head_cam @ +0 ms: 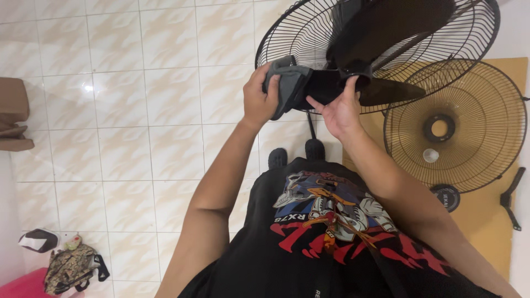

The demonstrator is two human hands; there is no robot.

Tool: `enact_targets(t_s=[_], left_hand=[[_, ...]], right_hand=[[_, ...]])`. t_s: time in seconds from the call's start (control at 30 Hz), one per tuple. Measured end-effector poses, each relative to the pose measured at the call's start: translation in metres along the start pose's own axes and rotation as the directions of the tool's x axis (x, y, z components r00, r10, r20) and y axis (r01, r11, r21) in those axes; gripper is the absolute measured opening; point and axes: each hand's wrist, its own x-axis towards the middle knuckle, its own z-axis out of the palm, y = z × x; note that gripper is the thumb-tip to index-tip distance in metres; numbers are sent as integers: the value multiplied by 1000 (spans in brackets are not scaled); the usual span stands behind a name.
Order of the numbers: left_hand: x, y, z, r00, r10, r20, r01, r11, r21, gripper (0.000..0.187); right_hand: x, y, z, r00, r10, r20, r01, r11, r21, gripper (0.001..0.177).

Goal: The person assembles an electric fan by attaching the fan blades to the motor hub, securing them with a nut, and then fitting the front protective cage. The person uses a yellow cloth to wipe the fan blades and motor hub during assembly.

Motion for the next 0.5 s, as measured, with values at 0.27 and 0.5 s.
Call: enact_targets(t_s=[0.27, 0.5], left_hand=[[-14, 3, 4, 993, -68, -93, 57, 992, -116, 31], [-11, 7, 10, 979, -175, -108, 152, 968, -198, 33]], right_hand=[[-3, -3, 10, 996, 44, 77, -49, 997, 60, 101], [-1, 3, 10, 995, 18, 93, -33, 985, 171, 99]])
